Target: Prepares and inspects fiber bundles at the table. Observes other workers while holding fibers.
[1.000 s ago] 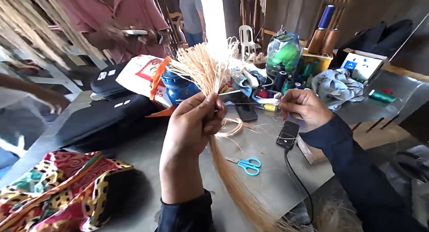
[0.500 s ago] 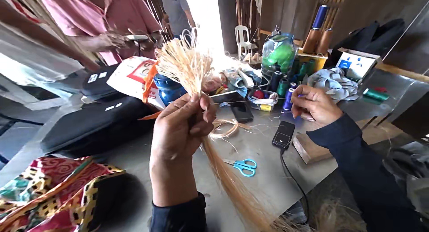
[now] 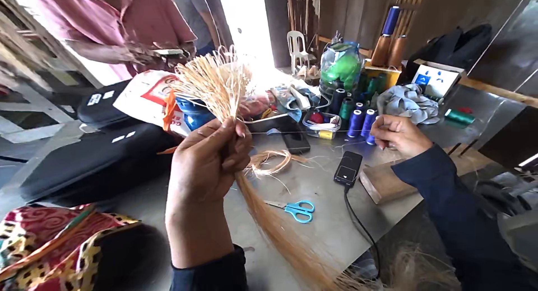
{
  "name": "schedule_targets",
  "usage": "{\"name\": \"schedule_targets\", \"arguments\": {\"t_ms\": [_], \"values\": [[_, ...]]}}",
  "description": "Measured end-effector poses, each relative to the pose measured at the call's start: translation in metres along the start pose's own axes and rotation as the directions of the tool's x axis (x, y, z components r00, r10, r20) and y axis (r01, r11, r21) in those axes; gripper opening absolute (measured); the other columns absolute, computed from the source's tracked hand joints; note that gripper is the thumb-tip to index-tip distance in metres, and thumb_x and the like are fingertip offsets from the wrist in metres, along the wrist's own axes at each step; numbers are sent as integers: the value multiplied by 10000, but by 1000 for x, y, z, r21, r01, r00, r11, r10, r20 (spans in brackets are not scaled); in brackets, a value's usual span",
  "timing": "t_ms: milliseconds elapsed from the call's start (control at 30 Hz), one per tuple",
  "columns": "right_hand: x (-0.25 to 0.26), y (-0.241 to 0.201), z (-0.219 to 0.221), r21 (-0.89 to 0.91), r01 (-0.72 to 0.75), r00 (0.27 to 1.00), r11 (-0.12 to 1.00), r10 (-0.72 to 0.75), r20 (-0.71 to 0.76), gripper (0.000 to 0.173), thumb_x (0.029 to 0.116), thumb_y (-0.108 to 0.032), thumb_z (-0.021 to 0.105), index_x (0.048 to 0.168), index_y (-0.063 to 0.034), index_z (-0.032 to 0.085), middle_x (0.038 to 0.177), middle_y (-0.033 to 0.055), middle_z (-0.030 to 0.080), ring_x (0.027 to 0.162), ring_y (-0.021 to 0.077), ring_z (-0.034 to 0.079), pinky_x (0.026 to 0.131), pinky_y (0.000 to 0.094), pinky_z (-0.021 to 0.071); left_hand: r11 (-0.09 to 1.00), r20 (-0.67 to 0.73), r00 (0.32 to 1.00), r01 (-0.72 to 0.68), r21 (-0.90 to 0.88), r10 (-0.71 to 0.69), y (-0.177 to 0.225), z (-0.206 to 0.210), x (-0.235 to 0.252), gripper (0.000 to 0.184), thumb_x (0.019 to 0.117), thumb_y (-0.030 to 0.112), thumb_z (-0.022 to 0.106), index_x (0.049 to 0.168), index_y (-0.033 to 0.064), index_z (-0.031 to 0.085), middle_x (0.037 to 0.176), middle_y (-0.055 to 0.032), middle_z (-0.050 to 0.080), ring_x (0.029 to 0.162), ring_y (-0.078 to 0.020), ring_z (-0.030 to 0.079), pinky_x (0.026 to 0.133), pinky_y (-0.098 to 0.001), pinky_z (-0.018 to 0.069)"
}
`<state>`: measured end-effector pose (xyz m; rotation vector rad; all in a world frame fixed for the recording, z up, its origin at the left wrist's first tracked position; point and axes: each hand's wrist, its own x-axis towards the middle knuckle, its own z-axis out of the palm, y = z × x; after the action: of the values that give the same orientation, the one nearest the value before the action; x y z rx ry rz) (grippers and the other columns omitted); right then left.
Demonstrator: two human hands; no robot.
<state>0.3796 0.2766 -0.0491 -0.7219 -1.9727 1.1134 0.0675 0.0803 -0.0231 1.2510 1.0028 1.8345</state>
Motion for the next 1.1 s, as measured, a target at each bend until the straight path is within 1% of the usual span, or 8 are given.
{"name": "schedule_targets", "arguments": {"t_ms": [267,467,567,700,767,833,967,1100], "values": [[-8,13,-19,-47,1,1000,999,-2,-25,103,984,22,571,912,-38,616,610,-49,580,494,-8,493,467,149,402,932,-147,989,53,359,1,-4,-8,-2,351,1121,237,364,846,176,574,581,94,432,392,12,250,376,-120,231],[-18,34,-41,-95,-180,984,979,177,-34,131,956,41,633,845,-25,657,600,-24,603,424,-11,408,400,150,312,909,-191,981,55,413,27,-3,-8,-2,355,1116,234,384,811,179,558,567,94,417,394,4,260,381,-127,243],[-19,48,-54,-129,-282,959,951,274,-77,119,929,84,646,839,11,675,609,2,620,436,9,452,425,160,376,893,-194,981,69,445,21,-3,-10,-3,350,1109,228,407,798,171,558,545,90,406,388,4,258,378,-131,233],[-17,28,-50,-548,-349,937,760,298,-183,76,965,-25,691,986,31,738,858,135,713,728,201,666,735,381,574,876,-145,989,82,476,-14,-4,-10,-3,348,1107,232,418,799,172,568,551,95,435,386,12,267,374,-127,244],[-14,4,-39,-714,-246,969,656,155,-192,155,990,-29,643,1074,29,759,1077,251,724,1036,410,687,969,609,499,859,-120,992,81,506,-23,-3,-6,-3,341,1100,211,421,793,155,560,537,82,425,382,-3,272,372,-147,249],[-9,-18,-20,-767,-125,984,629,-21,-179,187,1004,-42,613,1099,31,757,1133,285,702,1103,468,657,999,656,459,860,-94,995,75,504,-32,-2,-3,-4,330,1100,190,418,810,142,569,553,77,446,387,1,294,373,-143,270],[7,-33,43,-572,296,930,765,-366,-8,209,994,-106,613,1073,15,765,1082,180,743,1005,270,723,934,451,571,895,-41,999,50,444,-36,-1,-1,-5,328,1099,172,415,826,125,590,564,72,467,397,5,323,377,-138,286],[23,-45,116,-154,325,935,933,-293,202,280,1041,-164,550,1163,21,722,1129,105,747,1019,120,708,935,324,570,923,3,999,34,384,-38,2,-2,-7,325,1100,171,415,830,119,588,557,69,451,387,9,303,364,-131,269]]}}
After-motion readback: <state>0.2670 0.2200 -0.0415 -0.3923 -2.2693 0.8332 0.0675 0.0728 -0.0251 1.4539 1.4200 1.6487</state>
